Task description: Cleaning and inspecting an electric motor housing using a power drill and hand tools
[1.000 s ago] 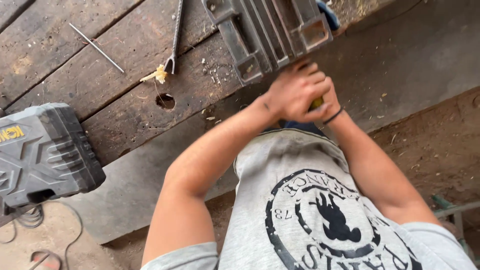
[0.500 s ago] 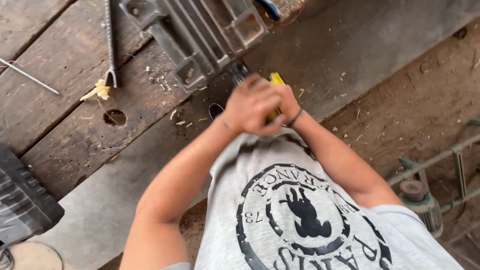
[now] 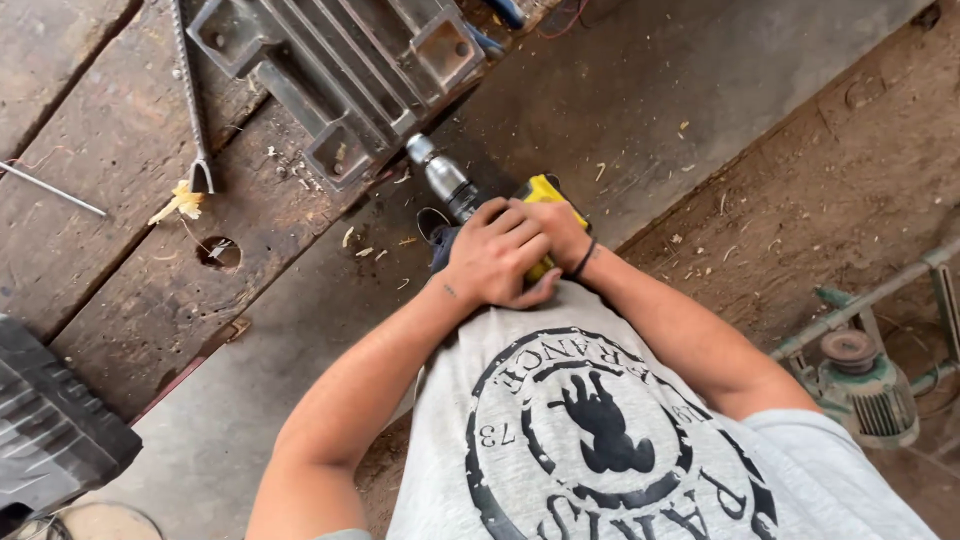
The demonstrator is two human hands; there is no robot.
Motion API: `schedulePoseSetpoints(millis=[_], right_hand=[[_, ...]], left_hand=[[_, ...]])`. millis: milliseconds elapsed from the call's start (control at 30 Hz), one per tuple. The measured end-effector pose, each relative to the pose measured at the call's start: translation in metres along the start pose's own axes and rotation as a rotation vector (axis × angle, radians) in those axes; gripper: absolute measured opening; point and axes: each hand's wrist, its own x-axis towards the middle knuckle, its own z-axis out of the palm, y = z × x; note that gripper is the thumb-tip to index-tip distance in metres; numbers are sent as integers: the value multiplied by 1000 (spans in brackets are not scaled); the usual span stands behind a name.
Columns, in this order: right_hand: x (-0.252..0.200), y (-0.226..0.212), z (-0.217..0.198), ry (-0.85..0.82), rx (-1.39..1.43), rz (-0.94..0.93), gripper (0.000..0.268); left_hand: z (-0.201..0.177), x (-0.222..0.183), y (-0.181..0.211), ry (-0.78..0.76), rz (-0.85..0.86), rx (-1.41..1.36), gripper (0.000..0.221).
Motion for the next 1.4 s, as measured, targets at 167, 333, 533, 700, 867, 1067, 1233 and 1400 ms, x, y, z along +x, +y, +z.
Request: schedulePoseSetpoints(millis=[167,333,533,700,867,1067,1233,1400], right_hand=[[-26,14,17,-22,-98,37,27],[-32,9,12,65,-82,31,28],[-36,-7,0,214,-119,-48,32],[-49,-12,-14,276,-69,-127,35],[-59,-11,-13,276,-142,-65,35],[-82,-18,0,335,-105,13,33],[-86,-38,14,360,-75,43,40],[-81,-57,25,387,-49,20,41]], left_hand=[[-2,2,8,23,88,-77,37],[11,-2,12,31,114,-111,31],[-92,-33,-35,225,-14,-601,27],[-174,-104,-175,977,-221,-2352,30],[-161,11,-196,284,-451,-572,79],[-117,8,-228,356,-283,-929,72],[-116,-12,-224,709,-368,-571,59],[-153,-29,-216,700,-263,-394,58]])
